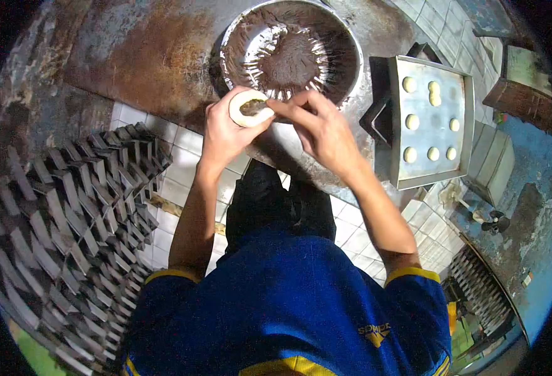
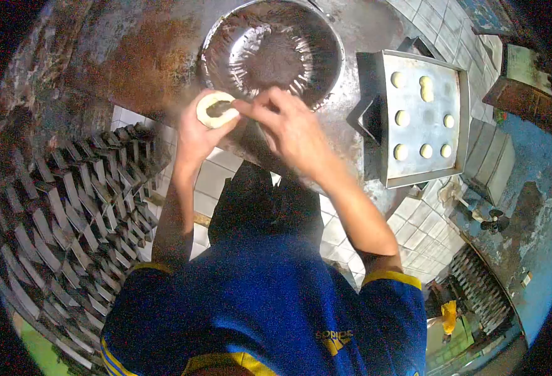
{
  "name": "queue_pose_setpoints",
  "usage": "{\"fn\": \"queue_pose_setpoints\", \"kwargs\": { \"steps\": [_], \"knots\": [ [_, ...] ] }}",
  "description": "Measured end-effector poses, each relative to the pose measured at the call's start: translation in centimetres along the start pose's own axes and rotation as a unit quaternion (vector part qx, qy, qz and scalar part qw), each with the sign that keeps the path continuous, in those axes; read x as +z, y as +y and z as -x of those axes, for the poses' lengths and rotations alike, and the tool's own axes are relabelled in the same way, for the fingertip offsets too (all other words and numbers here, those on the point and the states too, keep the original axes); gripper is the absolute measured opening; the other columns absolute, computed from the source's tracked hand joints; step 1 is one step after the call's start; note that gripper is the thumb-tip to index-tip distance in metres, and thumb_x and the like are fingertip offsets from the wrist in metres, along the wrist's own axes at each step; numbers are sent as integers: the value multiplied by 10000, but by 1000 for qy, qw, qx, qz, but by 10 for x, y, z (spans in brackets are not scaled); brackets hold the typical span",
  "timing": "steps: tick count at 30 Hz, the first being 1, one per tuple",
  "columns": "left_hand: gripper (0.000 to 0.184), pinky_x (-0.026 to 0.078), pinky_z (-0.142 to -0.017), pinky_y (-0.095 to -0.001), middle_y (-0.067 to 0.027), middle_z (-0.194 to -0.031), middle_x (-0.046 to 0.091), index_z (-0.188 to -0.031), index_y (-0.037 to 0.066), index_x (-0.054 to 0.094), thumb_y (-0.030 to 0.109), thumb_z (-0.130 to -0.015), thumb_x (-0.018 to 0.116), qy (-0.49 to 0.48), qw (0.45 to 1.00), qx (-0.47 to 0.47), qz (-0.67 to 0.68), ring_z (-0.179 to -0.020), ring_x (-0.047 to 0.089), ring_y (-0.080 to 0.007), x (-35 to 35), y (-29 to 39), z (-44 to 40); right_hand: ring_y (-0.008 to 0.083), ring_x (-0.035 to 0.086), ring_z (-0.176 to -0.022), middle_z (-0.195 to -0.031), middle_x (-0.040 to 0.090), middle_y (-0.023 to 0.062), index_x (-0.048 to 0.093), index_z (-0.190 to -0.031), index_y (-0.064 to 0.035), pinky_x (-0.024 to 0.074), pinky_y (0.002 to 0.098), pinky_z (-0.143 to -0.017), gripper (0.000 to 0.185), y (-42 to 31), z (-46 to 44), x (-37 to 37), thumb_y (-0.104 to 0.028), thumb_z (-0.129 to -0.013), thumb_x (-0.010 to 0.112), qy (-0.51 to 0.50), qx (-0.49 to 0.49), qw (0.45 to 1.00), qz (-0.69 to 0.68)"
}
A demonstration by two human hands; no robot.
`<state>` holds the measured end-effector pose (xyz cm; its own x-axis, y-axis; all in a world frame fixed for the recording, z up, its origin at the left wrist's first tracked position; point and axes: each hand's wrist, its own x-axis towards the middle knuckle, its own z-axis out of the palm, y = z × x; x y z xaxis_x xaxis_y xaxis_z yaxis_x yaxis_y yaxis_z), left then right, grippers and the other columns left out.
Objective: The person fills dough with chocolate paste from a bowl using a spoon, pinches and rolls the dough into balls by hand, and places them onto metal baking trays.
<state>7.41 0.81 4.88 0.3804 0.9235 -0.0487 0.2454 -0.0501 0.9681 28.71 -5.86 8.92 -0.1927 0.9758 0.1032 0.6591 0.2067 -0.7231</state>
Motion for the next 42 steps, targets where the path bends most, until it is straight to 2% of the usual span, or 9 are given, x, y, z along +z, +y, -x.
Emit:
{"fn": "queue_pose_setpoints", "kwargs": {
  "steps": [7,9,14,22,27,29,33,36,42],
  "knots": [
    [225,579,-808,-295,-61,-993,761,-1121,-2,709,38,-905,753,-42,999,3,-15,-908,715,-133,14,-24,5,334,662,-1015,-1102,620,126,694,-1360,-146,559,459,-878,529,2,61,27,45,-867,676,99,81,992,-16],
    [246,555,-654,-275,-56,-924,793,-1098,6,743,123,-895,818,-11,977,-180,116,-781,727,-104,23,-35,5,367,663,-1018,-1069,640,169,678,-1275,-60,556,477,-881,357,28,98,58,15,-928,642,156,145,972,-101],
    [255,545,-625,-238,-47,-984,772,-1157,13,710,100,-928,781,-121,979,-151,61,-806,702,-91,34,-22,6,445,655,-1146,-1181,676,278,641,-1263,4,516,516,-1032,364,148,216,135,-199,-966,698,-39,355,934,10],
    [416,555,-919,-331,-96,-1113,751,-1233,-22,673,106,-873,837,-300,949,-46,85,-1024,675,-123,50,26,1,357,657,-1219,-1288,657,177,676,-1354,-65,514,448,-1063,625,3,62,-33,-377,-848,869,120,112,973,-162],
    [425,559,-926,-346,-80,-1159,736,-1292,-17,634,68,-906,791,-368,930,21,12,-1075,687,-147,42,40,-5,275,702,-999,-1074,707,123,758,-1192,-53,559,393,-912,445,-11,48,-63,-300,-841,877,56,140,967,-204],
    [502,561,-933,-345,-65,-1241,717,-1385,4,566,81,-935,775,-357,888,-145,250,-1116,689,-149,44,66,-1,236,709,-952,-1043,714,101,767,-1170,-53,566,356,-813,394,-9,52,-61,-285,-866,861,75,170,951,-248],
    [414,521,-735,-228,-6,-1132,685,-1378,51,555,148,-1005,707,-347,877,-148,298,-929,648,-65,43,68,-1,134,733,-849,-1090,723,64,776,-1182,-48,549,244,-516,310,-10,57,-57,-253,-951,803,110,216,905,-351],
    [267,445,-636,-205,29,-1000,668,-1250,60,613,186,-1019,663,-290,901,-169,275,-825,585,-38,50,75,3,229,714,-1025,-1341,631,159,644,-1433,-62,619,399,-882,585,-40,51,-83,-224,-908,845,124,162,949,-240],
    [230,415,-590,-220,-2,-952,656,-1179,67,633,199,-991,614,-184,907,-211,314,-740,558,-36,68,75,14,351,657,-1140,-1216,648,159,695,-1350,-94,544,450,-997,677,-52,37,-95,-320,-757,929,59,27,998,12]
  ]
}}
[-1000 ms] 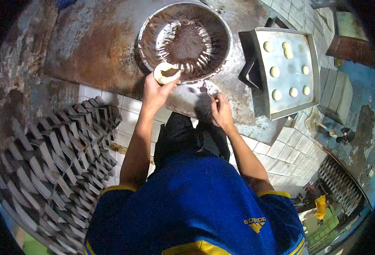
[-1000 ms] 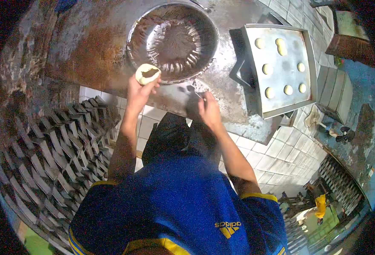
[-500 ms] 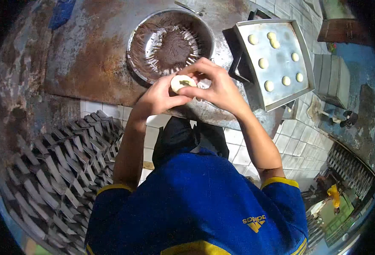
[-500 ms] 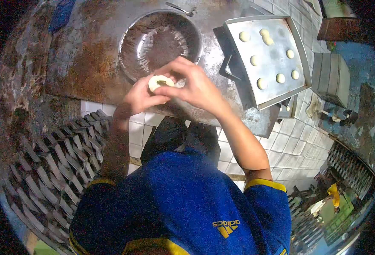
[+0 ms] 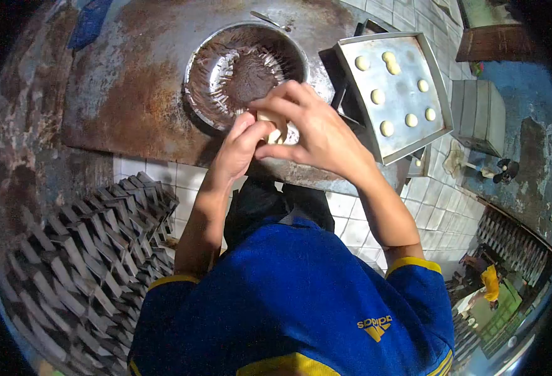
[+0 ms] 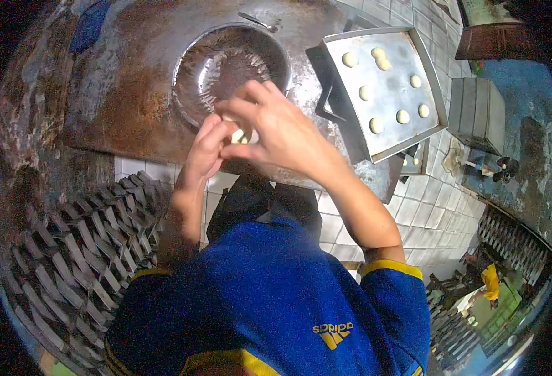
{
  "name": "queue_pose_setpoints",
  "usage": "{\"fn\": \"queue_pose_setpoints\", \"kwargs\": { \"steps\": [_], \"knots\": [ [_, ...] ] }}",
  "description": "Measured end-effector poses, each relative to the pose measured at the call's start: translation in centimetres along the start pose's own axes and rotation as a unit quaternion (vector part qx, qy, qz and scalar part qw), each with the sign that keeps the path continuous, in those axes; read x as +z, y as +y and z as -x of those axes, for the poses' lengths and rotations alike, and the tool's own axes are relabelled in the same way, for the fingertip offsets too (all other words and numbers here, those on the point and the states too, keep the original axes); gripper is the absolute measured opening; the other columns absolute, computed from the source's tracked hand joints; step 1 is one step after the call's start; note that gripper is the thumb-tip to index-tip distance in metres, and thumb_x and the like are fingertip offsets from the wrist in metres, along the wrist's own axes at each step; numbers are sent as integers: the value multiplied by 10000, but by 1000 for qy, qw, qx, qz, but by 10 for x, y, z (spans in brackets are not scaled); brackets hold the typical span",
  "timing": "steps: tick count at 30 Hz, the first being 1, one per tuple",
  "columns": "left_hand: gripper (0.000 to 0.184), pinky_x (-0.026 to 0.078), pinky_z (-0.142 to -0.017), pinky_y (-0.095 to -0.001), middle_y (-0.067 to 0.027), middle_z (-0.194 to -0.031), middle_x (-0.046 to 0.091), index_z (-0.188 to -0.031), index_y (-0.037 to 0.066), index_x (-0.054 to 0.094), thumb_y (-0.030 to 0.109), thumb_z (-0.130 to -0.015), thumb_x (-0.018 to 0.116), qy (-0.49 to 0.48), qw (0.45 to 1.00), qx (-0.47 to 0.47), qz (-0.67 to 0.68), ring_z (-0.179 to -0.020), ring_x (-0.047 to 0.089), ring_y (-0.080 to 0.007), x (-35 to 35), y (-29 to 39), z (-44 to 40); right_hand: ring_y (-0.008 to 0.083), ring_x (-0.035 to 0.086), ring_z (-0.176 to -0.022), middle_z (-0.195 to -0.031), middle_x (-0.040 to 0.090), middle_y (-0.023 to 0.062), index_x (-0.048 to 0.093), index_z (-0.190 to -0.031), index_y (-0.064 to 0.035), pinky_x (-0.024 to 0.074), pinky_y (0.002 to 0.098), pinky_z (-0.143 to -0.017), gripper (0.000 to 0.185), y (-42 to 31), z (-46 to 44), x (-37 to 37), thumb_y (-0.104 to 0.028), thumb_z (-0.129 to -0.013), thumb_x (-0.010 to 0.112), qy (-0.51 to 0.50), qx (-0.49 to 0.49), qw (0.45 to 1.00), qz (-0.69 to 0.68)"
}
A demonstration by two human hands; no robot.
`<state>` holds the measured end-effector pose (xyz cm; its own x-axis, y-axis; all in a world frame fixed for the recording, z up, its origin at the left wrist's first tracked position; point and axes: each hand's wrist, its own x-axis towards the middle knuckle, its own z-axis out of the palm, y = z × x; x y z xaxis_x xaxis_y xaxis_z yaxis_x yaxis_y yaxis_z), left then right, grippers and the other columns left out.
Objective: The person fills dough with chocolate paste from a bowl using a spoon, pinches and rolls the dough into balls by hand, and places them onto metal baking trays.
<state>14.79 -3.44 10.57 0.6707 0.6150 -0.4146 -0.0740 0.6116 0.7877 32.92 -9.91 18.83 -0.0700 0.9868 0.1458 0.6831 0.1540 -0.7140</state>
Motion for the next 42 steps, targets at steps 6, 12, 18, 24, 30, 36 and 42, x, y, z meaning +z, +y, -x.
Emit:
{"fn": "queue_pose_setpoints", "kwargs": {
  "steps": [6,12,18,24,30,36,42],
  "knots": [
    [470,447,-543,-231,-27,-964,634,-1435,69,459,349,-1061,508,-104,994,-25,34,-710,579,-81,-4,17,3,322,724,-827,-896,702,125,794,-1148,-73,577,420,-731,297,9,3,-7,-163,-868,833,64,39,995,-64],
    [218,425,-568,-214,30,-878,627,-1141,74,634,266,-1041,660,-40,997,34,-51,-730,556,-29,9,18,1,349,735,-1003,-1111,711,148,737,-1291,-73,580,440,-865,439,-5,6,-13,-228,-889,822,80,68,991,-87],
    [301,388,-483,-191,-5,-922,665,-1284,93,565,251,-1037,634,2,999,-16,45,-674,592,-39,26,20,1,252,682,-958,-1046,678,99,767,-1290,-72,557,358,-871,462,12,14,-2,-248,-874,862,80,17,996,-39],
    [382,382,-504,-181,10,-814,626,-1298,71,561,82,-970,755,26,995,95,22,-649,510,-10,69,56,1,146,691,-959,-1023,734,78,762,-1274,-11,589,301,-814,308,30,31,10,-174,-1014,744,210,230,834,-456],
    [309,492,-758,-230,12,-893,610,-1150,35,596,54,-893,766,-27,961,247,-123,-849,590,-54,122,59,-34,209,766,-940,-1231,720,134,527,-1366,-100,637,296,-541,444,25,60,19,-26,-979,732,185,153,569,-787],
    [345,538,-915,-292,-46,-1020,690,-1153,20,591,10,-843,742,-190,952,230,-67,-969,659,-107,206,35,-52,133,686,-1000,-1217,711,59,658,-1250,14,541,316,-974,271,52,80,-17,-119,-1023,724,471,161,715,-492],
    [423,563,-955,-388,-79,-1035,658,-1180,38,565,5,-811,771,-183,927,328,-19,-1007,716,-189,279,22,-59,187,644,-1177,-1294,694,128,714,-1228,65,504,354,-1028,352,63,151,-113,-199,-996,737,324,73,809,-484]
  ]
}}
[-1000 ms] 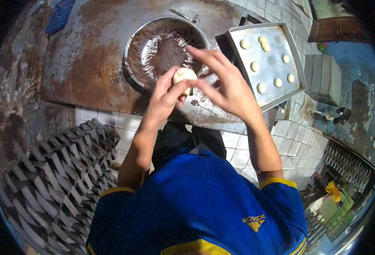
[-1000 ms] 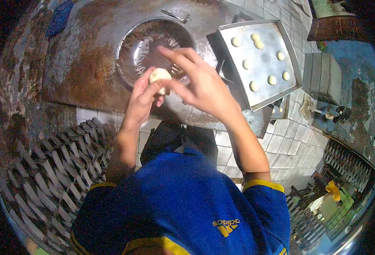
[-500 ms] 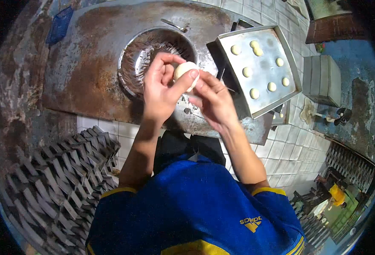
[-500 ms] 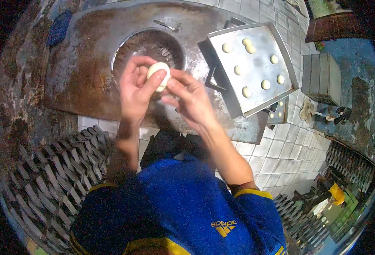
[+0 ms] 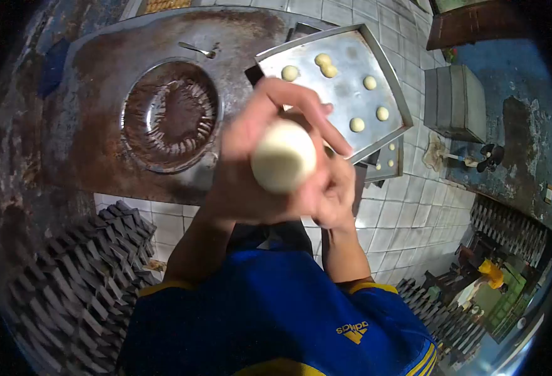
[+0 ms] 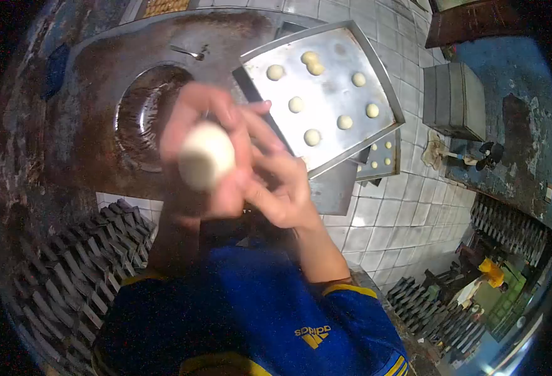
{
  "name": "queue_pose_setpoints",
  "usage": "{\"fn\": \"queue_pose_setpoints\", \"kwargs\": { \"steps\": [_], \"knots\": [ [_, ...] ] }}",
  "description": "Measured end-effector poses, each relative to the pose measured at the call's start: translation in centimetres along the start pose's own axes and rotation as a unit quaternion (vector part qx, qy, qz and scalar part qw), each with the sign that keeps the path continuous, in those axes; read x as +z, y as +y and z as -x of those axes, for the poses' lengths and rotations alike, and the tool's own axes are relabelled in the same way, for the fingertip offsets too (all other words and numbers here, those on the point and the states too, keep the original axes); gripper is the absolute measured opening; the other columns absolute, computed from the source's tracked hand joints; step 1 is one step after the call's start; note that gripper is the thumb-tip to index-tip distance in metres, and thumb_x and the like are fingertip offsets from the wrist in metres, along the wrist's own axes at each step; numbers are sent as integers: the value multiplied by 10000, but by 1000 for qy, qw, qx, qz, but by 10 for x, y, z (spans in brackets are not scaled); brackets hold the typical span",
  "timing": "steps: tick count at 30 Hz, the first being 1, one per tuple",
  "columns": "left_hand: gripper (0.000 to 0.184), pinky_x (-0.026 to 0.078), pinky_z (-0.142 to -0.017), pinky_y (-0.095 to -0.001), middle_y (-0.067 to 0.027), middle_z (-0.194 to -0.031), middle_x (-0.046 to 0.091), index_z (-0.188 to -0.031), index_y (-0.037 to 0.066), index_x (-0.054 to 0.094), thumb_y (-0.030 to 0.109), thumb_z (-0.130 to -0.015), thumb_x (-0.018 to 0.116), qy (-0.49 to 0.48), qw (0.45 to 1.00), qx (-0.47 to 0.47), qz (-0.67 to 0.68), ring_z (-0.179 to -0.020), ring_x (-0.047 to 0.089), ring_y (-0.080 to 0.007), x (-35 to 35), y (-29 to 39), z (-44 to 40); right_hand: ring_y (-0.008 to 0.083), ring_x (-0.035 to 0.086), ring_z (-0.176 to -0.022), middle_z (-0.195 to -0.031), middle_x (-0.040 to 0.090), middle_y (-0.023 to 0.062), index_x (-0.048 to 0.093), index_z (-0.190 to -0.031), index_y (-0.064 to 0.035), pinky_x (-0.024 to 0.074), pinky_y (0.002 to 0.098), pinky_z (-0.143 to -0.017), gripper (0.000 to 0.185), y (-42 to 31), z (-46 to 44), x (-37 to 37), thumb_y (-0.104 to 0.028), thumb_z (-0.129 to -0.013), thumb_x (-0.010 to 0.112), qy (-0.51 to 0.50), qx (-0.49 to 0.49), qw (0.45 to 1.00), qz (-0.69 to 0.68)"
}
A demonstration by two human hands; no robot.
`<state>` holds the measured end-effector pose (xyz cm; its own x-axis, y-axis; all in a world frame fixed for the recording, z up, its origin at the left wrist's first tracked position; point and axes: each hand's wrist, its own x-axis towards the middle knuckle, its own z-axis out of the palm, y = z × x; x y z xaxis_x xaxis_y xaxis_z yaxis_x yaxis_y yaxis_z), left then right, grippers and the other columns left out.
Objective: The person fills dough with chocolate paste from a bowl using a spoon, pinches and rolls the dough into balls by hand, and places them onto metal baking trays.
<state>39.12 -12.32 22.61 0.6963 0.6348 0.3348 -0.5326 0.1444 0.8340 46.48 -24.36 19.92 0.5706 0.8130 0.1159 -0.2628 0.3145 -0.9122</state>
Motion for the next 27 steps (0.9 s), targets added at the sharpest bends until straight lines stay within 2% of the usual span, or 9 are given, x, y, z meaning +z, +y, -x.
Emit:
{"fn": "queue_pose_setpoints", "kwargs": {
  "steps": [6,8,9,11,14,17,19,22,27],
  "knots": [
    [716,559,-805,-354,-106,-1124,650,-1363,65,448,-15,-778,854,-157,985,62,37,-923,686,-192,20,-72,-19,192,698,-1099,-1283,716,86,722,-1257,-9,556,374,-990,366,-19,-22,-95,-117,-915,798,-184,-34,971,148],
    [727,555,-797,-344,-91,-1118,657,-1369,63,445,-12,-779,862,-173,983,54,15,-912,675,-178,9,-93,-31,185,709,-1058,-1240,726,102,737,-1233,-17,591,365,-930,367,-47,-35,-119,-111,-891,828,-236,78,939,239],
    [690,555,-779,-334,-107,-1095,661,-1353,55,455,24,-798,865,-140,967,57,-203,-897,686,-179,11,-102,-37,181,714,-1038,-1218,731,110,744,-1221,-20,608,360,-900,368,-60,-42,-130,-109,-879,844,-267,129,911,287],
    [656,573,-751,-367,-158,-1079,695,-1339,84,469,69,-816,864,-132,951,-38,-277,-868,725,-275,19,-146,-42,218,718,-1068,-1257,702,107,733,-1262,-34,603,342,-921,487,-57,-53,-149,-107,-812,901,8,134,952,276],
    [566,596,-774,-476,-213,-1006,755,-1324,144,479,133,-868,813,-131,942,-132,-279,-976,734,-471,34,-216,-55,183,701,-1112,-1203,706,93,750,-1251,-22,612,350,-907,500,-33,-82,-186,-149,-800,924,-33,66,923,379],
    [515,587,-772,-507,-223,-930,752,-1254,123,477,109,-852,799,-130,934,-146,-298,-980,723,-494,40,-270,-77,178,694,-1119,-1201,691,69,745,-1230,-19,607,340,-916,457,2,-103,-237,-143,-820,904,13,137,917,373],
    [773,589,-818,-536,-253,-1087,733,-1460,150,414,128,-810,831,-164,908,-164,-350,-1008,724,-489,31,-300,-84,186,702,-1102,-1177,716,71,747,-1229,-23,603,343,-897,428,28,-123,-280,-146,-842,881,14,226,923,312],
    [1333,588,-952,-459,-288,-1581,401,-1720,229,-1,207,-731,892,-164,849,-200,-461,-1087,685,-473,9,-310,-85,220,730,-1029,-1173,736,114,733,-1252,-21,595,372,-853,423,106,-144,-342,-186,-876,833,13,104,888,447],
    [1104,538,-1057,-474,-272,-1562,435,-1697,127,144,103,-820,815,-68,865,-238,-436,-1270,613,-430,-35,-304,-41,442,557,-1366,-1514,546,248,563,-1469,9,501,501,-1096,601,193,-149,-367,-274,-961,716,-119,78,710,690]
  ]
}}
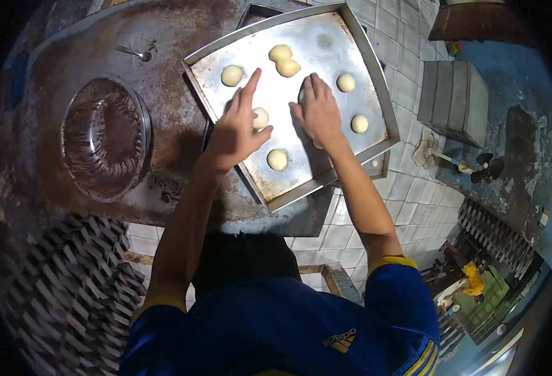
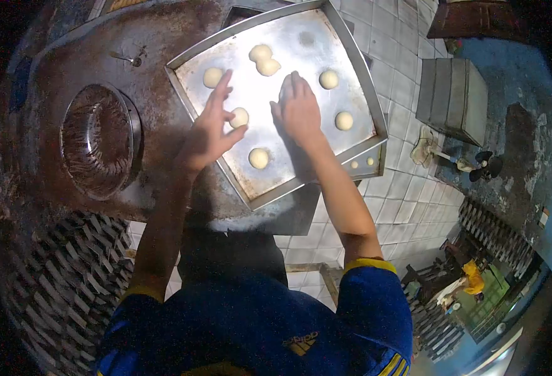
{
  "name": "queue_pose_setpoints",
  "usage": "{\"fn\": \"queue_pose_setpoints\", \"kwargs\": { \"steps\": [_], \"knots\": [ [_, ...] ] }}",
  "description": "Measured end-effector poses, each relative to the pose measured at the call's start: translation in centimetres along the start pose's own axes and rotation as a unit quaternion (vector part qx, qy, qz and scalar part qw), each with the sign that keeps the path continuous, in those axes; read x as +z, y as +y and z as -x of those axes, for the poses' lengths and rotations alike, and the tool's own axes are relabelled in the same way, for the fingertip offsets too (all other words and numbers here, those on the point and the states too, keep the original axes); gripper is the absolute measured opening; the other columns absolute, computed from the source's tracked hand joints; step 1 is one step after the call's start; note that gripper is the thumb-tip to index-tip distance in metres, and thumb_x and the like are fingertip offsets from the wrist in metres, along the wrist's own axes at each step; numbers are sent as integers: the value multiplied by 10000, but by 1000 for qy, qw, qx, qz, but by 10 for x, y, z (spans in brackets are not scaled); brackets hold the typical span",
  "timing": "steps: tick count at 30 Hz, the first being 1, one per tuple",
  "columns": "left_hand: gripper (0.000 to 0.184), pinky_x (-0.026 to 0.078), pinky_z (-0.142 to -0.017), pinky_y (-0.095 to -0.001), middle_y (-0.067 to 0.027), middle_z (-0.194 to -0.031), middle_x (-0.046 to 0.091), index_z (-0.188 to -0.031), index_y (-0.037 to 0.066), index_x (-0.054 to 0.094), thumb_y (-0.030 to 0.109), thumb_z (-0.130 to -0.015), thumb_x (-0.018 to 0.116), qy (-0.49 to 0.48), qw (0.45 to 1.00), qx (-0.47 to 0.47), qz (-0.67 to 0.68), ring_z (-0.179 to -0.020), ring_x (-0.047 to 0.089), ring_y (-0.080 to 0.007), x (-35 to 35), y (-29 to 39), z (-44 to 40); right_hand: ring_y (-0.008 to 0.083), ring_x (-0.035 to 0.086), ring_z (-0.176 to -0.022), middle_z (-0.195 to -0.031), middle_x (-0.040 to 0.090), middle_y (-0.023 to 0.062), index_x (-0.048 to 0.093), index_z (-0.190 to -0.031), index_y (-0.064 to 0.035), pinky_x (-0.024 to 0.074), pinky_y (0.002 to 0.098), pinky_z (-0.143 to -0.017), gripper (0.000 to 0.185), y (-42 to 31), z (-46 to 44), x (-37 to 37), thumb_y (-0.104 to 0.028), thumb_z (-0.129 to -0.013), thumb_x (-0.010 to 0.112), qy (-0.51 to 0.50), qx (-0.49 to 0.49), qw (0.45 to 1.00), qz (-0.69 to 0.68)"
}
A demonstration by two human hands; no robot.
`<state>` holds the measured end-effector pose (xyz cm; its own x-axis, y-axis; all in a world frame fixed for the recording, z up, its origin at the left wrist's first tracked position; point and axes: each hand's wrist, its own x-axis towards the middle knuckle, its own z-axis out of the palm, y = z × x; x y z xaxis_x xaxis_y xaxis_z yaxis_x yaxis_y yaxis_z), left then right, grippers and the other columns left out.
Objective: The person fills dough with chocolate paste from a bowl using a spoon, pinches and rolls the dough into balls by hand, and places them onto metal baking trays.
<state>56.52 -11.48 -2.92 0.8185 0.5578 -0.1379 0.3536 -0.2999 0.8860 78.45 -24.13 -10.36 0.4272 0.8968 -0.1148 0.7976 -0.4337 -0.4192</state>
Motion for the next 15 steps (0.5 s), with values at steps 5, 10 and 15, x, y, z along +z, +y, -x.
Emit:
{"fn": "queue_pose_setpoints", "kwargs": {
  "steps": [5,10,15],
  "knots": [
    [867,480,-1133,-488,-257,-1513,511,-1626,37,317,39,-850,703,56,996,67,-35,-1356,542,-456,2,-16,-8,453,218,-1600,-1699,245,320,268,-1612,111,234,559,-1289,925,2,-3,32,-547,-1034,567,20,-40,996,82],
    [748,419,-1191,-484,-272,-1546,498,-1593,13,364,12,-879,587,25,988,132,-74,-1400,510,-463,19,-42,-77,475,522,-1371,-1434,565,324,569,-1419,63,440,507,-1146,671,-13,-34,-12,-411,-973,732,49,37,988,-140],
    [723,355,-1249,-454,-289,-1584,462,-1606,26,368,-49,-896,483,-43,990,100,-86,-1476,452,-425,27,-72,-135,460,681,-1085,-1125,696,215,683,-1240,16,570,514,-932,590,-38,-80,0,-419,-869,829,51,99,993,-36]
  ]
}}
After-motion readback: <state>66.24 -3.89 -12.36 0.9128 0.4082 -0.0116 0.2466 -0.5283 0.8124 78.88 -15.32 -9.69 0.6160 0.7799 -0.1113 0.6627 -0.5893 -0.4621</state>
